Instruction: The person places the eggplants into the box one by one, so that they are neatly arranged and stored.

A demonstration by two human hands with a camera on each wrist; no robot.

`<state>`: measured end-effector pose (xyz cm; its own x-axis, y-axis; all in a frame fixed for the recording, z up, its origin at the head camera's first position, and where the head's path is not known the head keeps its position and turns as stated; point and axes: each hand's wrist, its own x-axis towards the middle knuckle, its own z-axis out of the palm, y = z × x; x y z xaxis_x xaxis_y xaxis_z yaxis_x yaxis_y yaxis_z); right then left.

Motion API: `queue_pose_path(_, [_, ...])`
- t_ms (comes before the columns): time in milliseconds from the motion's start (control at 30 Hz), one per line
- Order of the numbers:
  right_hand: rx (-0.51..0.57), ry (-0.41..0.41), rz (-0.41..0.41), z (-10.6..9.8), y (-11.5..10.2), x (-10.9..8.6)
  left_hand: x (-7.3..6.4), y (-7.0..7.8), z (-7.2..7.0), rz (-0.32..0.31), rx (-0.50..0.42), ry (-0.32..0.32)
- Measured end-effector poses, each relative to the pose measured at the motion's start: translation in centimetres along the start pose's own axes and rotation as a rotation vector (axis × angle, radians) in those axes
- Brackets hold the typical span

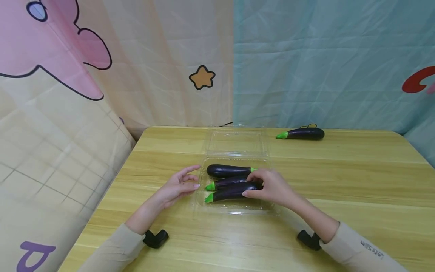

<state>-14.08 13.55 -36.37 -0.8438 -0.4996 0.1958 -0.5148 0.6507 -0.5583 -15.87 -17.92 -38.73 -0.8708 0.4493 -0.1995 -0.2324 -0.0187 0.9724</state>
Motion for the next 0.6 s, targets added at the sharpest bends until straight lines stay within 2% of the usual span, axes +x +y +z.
queue_pose_path(233, [-0.019,0.004,-0.018,0.32,-0.08,-0.17,-0.01,-0.01,0.09,-0.007,-0.001,0.009])
queue_pose_path(600, [-0.065,-0.035,-0.019,0.57,-0.23,-0.25,-0.02,-0.01,0.11,-0.007,0.004,0.013])
